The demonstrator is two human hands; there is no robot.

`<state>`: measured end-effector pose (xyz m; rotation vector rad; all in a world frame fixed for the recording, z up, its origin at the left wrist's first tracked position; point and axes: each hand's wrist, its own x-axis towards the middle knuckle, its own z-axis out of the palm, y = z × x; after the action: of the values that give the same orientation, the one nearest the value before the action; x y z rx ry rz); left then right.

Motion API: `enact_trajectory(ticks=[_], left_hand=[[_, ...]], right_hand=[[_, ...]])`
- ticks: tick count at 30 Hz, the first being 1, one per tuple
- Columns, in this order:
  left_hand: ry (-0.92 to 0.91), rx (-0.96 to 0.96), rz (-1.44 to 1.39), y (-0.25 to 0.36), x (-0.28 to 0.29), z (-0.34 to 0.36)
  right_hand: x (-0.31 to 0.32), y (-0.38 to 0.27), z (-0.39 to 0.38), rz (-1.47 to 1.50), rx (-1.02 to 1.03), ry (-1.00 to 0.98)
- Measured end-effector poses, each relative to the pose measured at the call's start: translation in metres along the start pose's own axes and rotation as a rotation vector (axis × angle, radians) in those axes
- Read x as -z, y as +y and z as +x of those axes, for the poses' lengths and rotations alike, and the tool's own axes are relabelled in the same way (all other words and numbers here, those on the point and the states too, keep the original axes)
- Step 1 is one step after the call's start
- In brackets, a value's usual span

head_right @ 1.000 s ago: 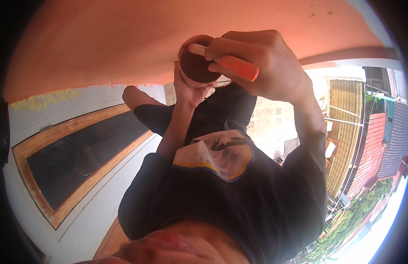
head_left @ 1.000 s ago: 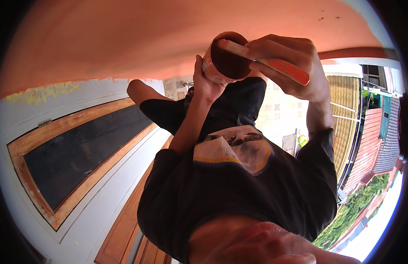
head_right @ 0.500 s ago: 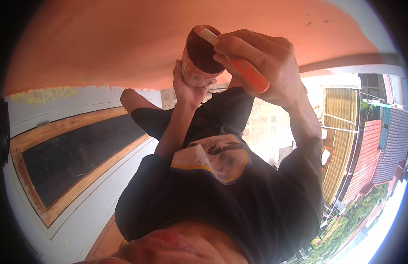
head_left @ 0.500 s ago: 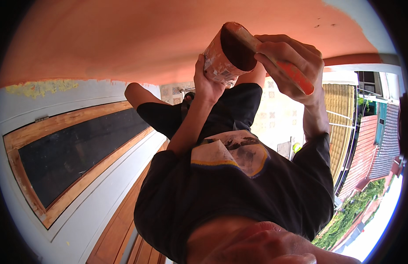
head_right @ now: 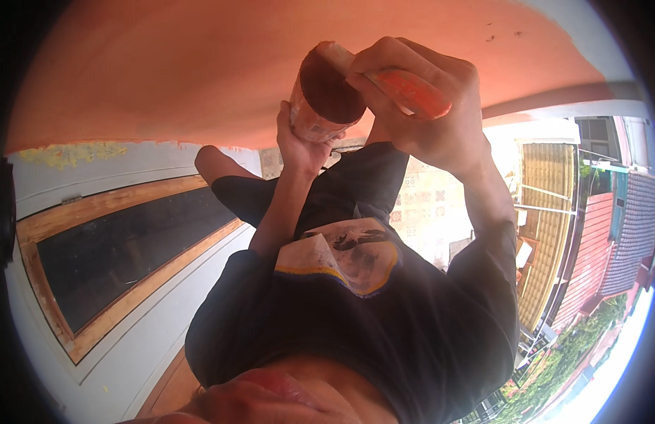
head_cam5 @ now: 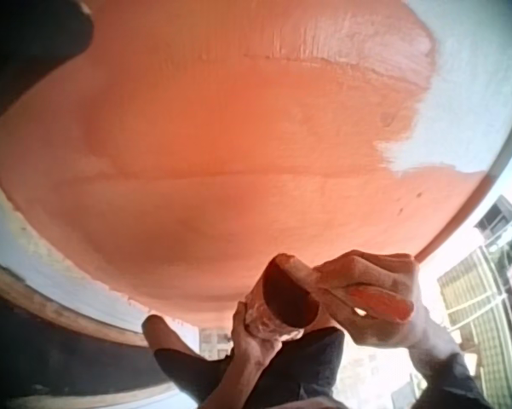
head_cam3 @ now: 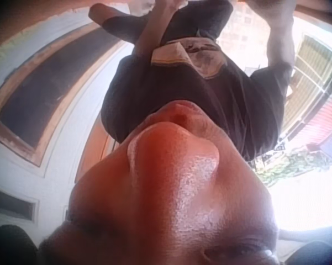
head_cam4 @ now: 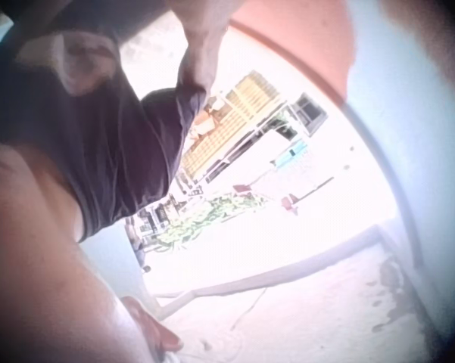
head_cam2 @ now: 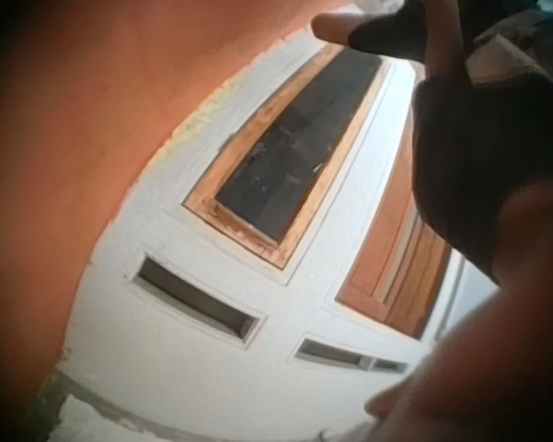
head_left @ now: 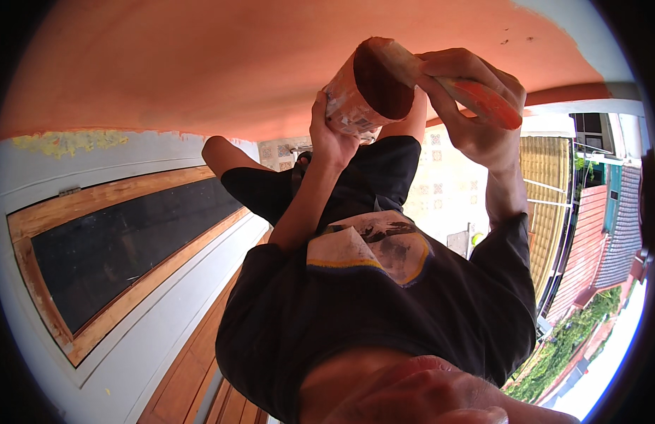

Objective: The person paints a ceiling with orange paint using a brush and a small paint can. They repeatedly dip the brush into the can and apply paint to the ceiling surface in broad strokes.

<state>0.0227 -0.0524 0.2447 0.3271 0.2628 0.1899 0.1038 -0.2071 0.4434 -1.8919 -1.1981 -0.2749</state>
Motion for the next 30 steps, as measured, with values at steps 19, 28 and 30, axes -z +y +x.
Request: enact_trajectory(ticks=[19, 28, 30], left_hand=[[-0.096, -0.075, 0.121, -0.002, 0.027, 0.004], [-0.040, -0.007, 0.001, 0.000, 0.032, -0.003], [-0.030, -0.010, -0.010, 0.003, 0.031, 0.001]], right_hand=[[-0.017, 0.041, 0.000, 0.807, -0.550, -0.084], [-0.019, 0.053, -0.003, 0.948, -0.613, -0.052], [-0.019, 0.054, -0.003, 0.970, -0.576, -0.026]])
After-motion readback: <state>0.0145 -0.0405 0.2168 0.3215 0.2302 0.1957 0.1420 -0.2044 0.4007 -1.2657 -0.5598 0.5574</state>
